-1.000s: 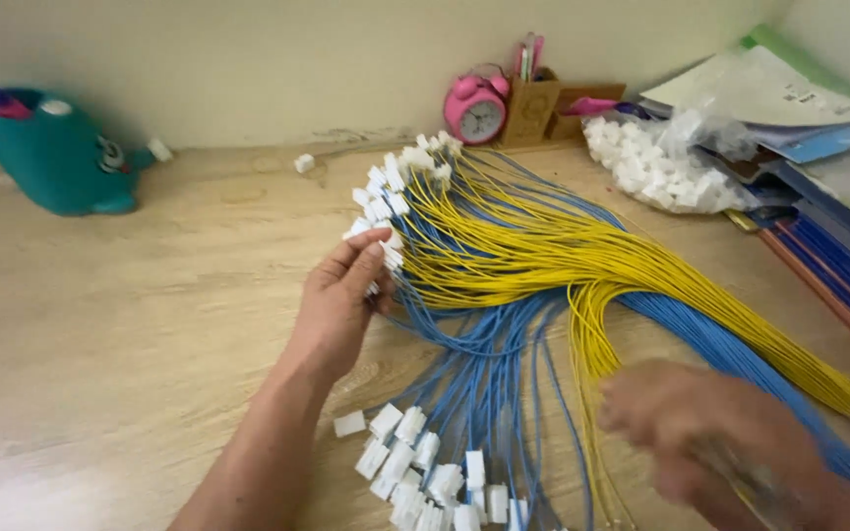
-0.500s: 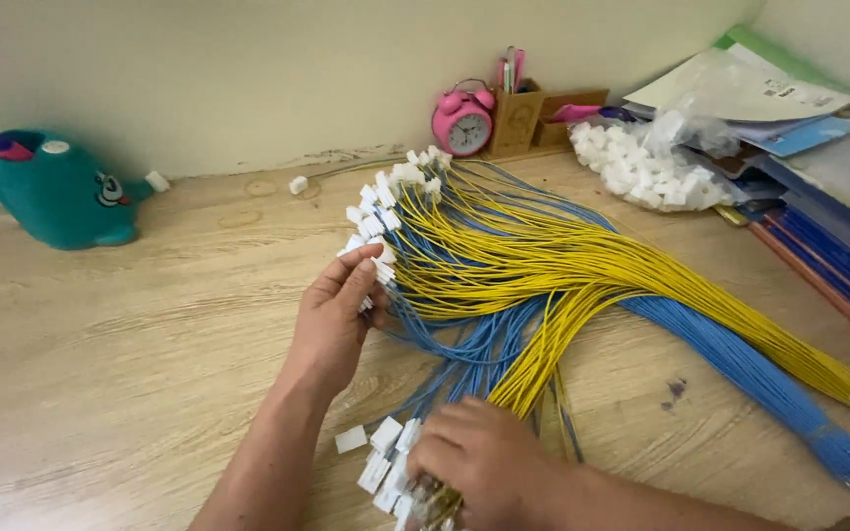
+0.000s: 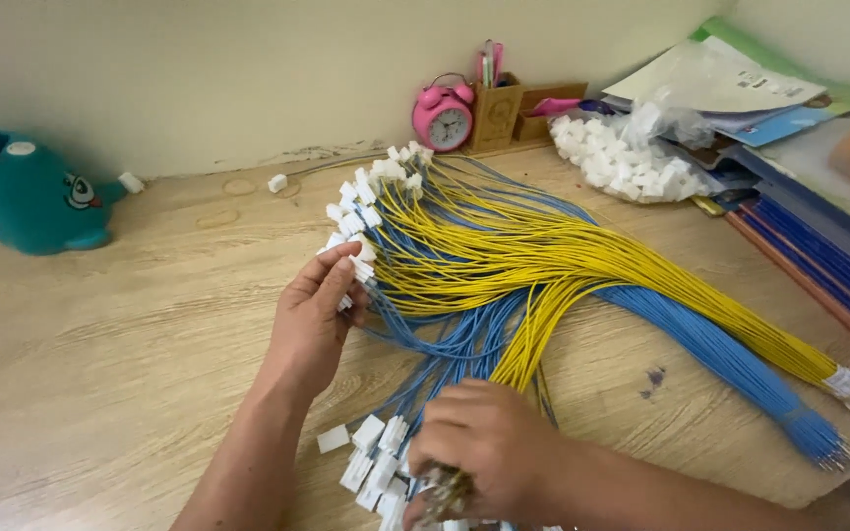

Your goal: The person repeatedly picks up yellow and blue fiber optic cables and white plastic connectors from a wooden desk, aligns the connector with the cable end, and presses them together. The person handles the cables one at a time, occasionally repositioning the bundle on the desk.

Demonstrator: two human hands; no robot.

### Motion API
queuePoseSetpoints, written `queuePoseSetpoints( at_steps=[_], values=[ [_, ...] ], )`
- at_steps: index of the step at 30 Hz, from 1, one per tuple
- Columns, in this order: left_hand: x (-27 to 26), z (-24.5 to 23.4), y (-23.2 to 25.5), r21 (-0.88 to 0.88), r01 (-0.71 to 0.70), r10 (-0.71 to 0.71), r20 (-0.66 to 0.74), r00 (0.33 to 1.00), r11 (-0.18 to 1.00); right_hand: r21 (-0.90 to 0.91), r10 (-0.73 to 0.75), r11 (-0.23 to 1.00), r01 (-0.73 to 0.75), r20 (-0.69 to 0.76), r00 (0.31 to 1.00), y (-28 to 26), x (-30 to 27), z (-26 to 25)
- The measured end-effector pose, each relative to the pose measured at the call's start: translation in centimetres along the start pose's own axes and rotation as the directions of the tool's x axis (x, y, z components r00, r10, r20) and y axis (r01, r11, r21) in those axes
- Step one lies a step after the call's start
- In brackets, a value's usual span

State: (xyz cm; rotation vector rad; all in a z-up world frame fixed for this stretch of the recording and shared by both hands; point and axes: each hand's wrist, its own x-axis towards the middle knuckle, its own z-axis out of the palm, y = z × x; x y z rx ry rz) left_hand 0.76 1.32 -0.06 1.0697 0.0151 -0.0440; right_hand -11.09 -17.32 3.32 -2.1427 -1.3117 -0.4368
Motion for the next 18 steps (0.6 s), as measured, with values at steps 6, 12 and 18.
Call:
queuePoseSetpoints(
  at_steps=[6,12,18],
  values=[
    [-0.1,0.1,0.0,-0.017,-0.010,0.010,-0.005,1.000,1.000,0.032,0.021,0.999,-0.024,0.094,0.995,1.1,-0.7,2.2],
    [-0.2,0.0,0.2,0.010,0.000,0.000,0.000,1.000,1.000,0.061,0.132,0.975,-0.215,0.617,0.776,1.3,-1.4,0.3],
    [0.1,-0.2,-0.3,0.020,-0.039,0.039,0.028,0.999,0.999,0.180,0.150,0.935,-0.305,0.579,0.802,0.1,1.4,-8.1]
  ],
)
